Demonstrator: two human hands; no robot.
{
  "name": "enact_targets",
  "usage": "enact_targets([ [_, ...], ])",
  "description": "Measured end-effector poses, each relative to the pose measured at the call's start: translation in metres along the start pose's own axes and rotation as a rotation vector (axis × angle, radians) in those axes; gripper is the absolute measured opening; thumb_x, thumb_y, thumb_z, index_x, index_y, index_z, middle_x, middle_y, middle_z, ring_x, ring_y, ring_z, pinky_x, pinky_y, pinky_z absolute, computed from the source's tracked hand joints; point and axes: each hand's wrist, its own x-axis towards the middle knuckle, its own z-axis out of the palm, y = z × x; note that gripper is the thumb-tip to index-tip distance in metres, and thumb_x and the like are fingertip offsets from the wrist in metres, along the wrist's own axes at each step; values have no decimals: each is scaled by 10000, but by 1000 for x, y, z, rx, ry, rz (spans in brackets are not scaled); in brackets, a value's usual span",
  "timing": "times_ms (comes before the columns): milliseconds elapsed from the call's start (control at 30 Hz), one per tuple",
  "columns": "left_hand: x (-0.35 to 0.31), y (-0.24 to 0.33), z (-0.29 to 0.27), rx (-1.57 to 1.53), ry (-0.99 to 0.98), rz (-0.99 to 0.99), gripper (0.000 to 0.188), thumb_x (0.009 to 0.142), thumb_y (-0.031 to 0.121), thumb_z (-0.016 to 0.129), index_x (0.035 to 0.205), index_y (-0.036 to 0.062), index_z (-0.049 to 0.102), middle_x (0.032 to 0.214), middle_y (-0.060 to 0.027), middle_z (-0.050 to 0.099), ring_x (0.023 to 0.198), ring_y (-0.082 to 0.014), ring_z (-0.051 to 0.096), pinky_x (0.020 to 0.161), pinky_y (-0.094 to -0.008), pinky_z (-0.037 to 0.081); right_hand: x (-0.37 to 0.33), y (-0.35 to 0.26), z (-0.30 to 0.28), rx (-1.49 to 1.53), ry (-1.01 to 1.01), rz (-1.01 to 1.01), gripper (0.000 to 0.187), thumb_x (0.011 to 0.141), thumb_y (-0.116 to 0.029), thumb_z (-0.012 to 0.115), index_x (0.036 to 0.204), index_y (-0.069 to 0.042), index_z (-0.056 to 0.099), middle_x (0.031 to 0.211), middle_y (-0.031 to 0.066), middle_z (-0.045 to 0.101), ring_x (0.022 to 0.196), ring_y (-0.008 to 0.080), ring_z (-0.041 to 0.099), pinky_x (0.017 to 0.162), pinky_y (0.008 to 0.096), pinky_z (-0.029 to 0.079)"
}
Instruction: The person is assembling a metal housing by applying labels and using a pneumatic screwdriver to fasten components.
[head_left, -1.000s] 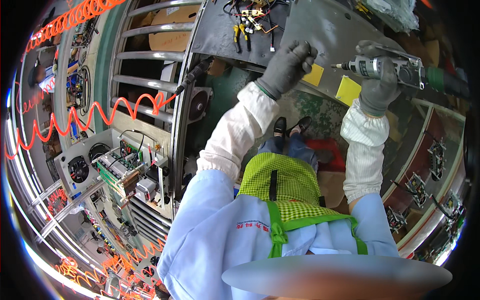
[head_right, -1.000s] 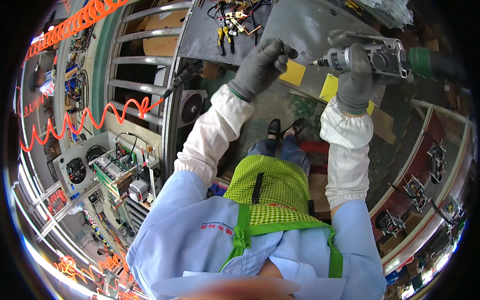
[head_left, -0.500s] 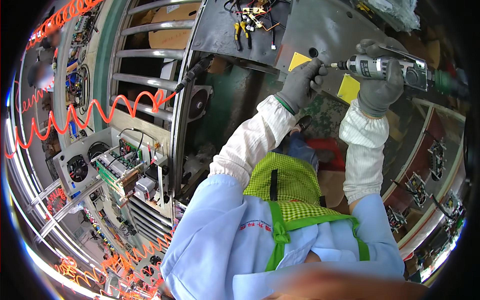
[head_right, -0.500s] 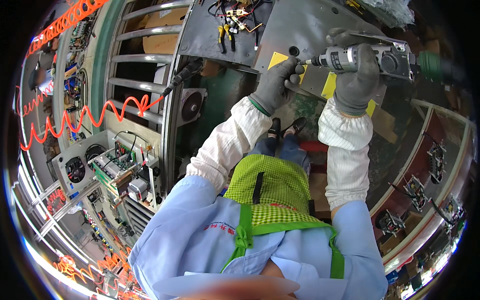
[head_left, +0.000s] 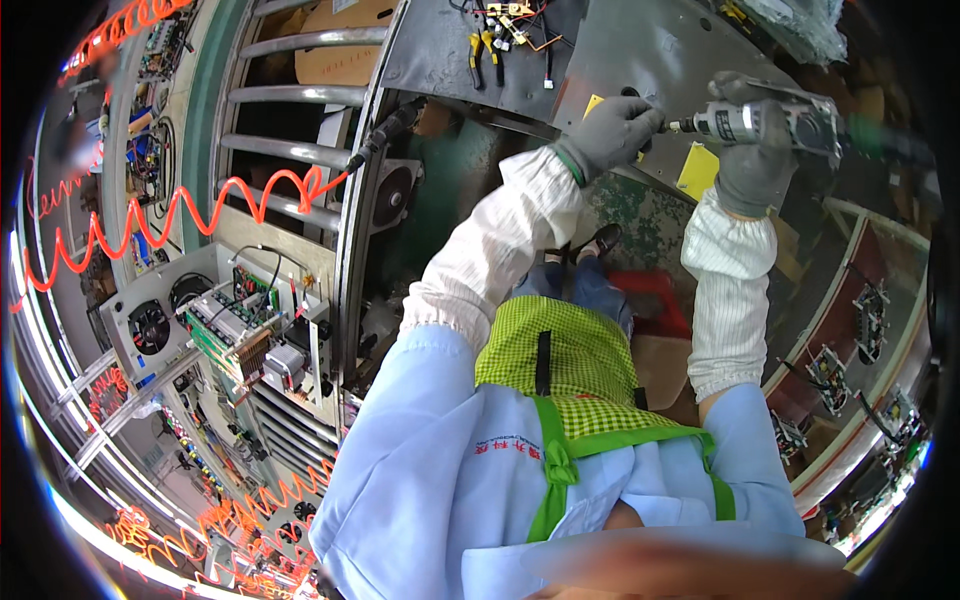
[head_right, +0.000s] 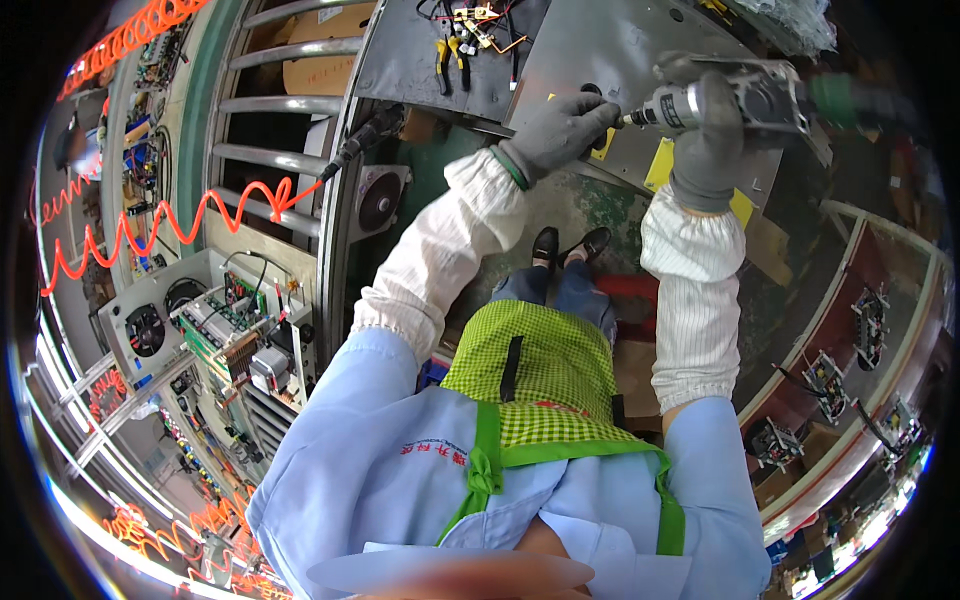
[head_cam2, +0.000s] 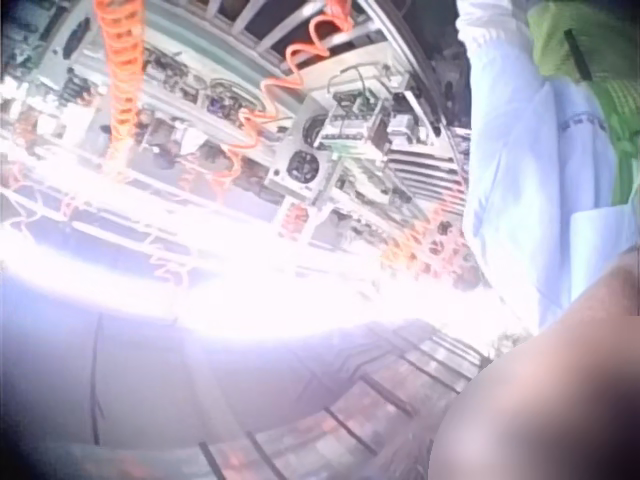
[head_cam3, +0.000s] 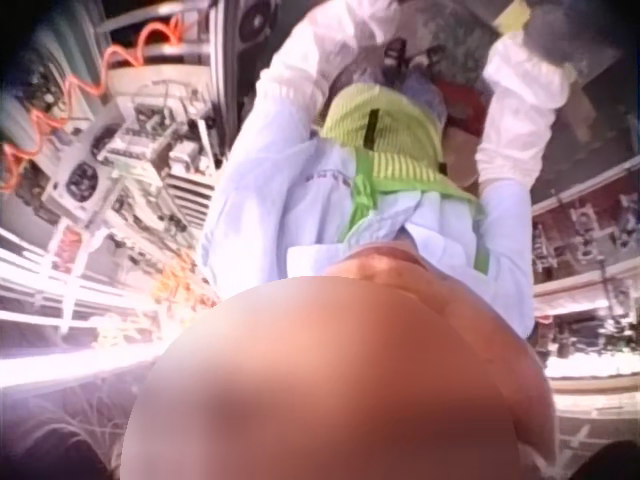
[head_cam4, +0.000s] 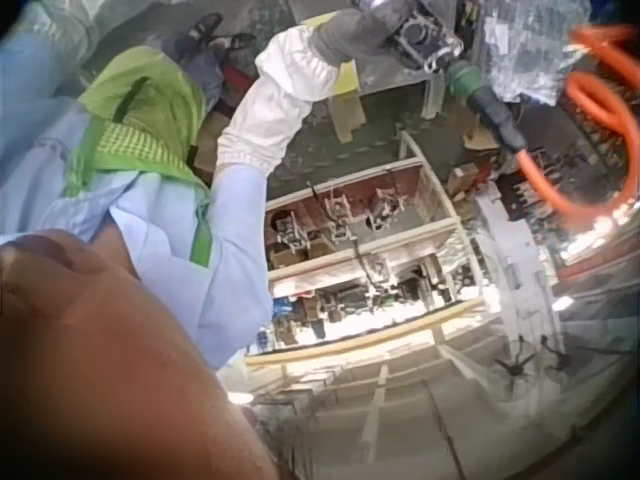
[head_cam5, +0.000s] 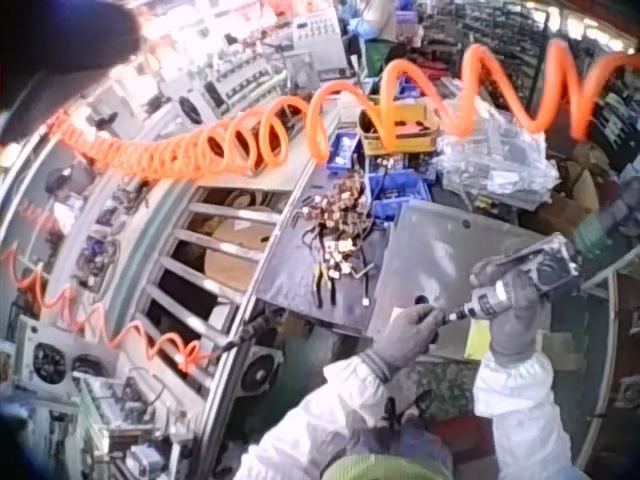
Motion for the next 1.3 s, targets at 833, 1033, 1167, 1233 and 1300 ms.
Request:
enact_targets([
  [833, 53, -24, -18, 797, -105, 157, 300, 896, 315, 606, 1038, 70, 707, 930, -144, 708, 865, -297, 678, 796, -378, 515, -16, 30, 31, 208, 95, -196, 193, 809, -66, 701, 965, -43, 590, 784, 10, 620, 673, 106, 604, 590, 246, 506],
  [1033, 54, -26, -22, 764, -107, 154, 326, 903, 345, 595, 1053, 77, 704, 936, -147, 705, 866, -302, 674, 796, -384, 515, -16, 19, 29, 78, 18, -8, 248, 838, -24, 550, 1076, 42, 523, 828, 177, 671, 743, 258, 673, 651, 355, 569],
  [1167, 55, -29, -23, 768, -91, 194, 313, 887, 377, 588, 973, 110, 726, 893, -139, 702, 841, -336, 659, 781, -413, 508, -17, 27, 28, 221, 66, 1, 289, 775, -115, 758, 995, -40, 585, 866, 30, 654, 676, 101, 614, 605, 257, 525],
  [1233, 54, -24, -27, 780, -96, 193, 312, 887, 376, 587, 964, 108, 727, 889, -135, 703, 837, -334, 661, 780, -410, 510, -21, 18, 33, 88, 57, -31, 309, 773, -166, 772, 996, -30, 607, 880, 28, 660, 693, 98, 616, 627, 253, 521],
  [1300, 45, -16, -36, 805, 62, 230, 316, 877, 381, 593, 967, 107, 722, 875, -126, 705, 831, -322, 667, 769, -402, 519, -22, 22, 32, 93, 30, 11, 308, 772, -172, 774, 992, -27, 615, 881, 27, 658, 700, 97, 614, 629, 249, 518],
])
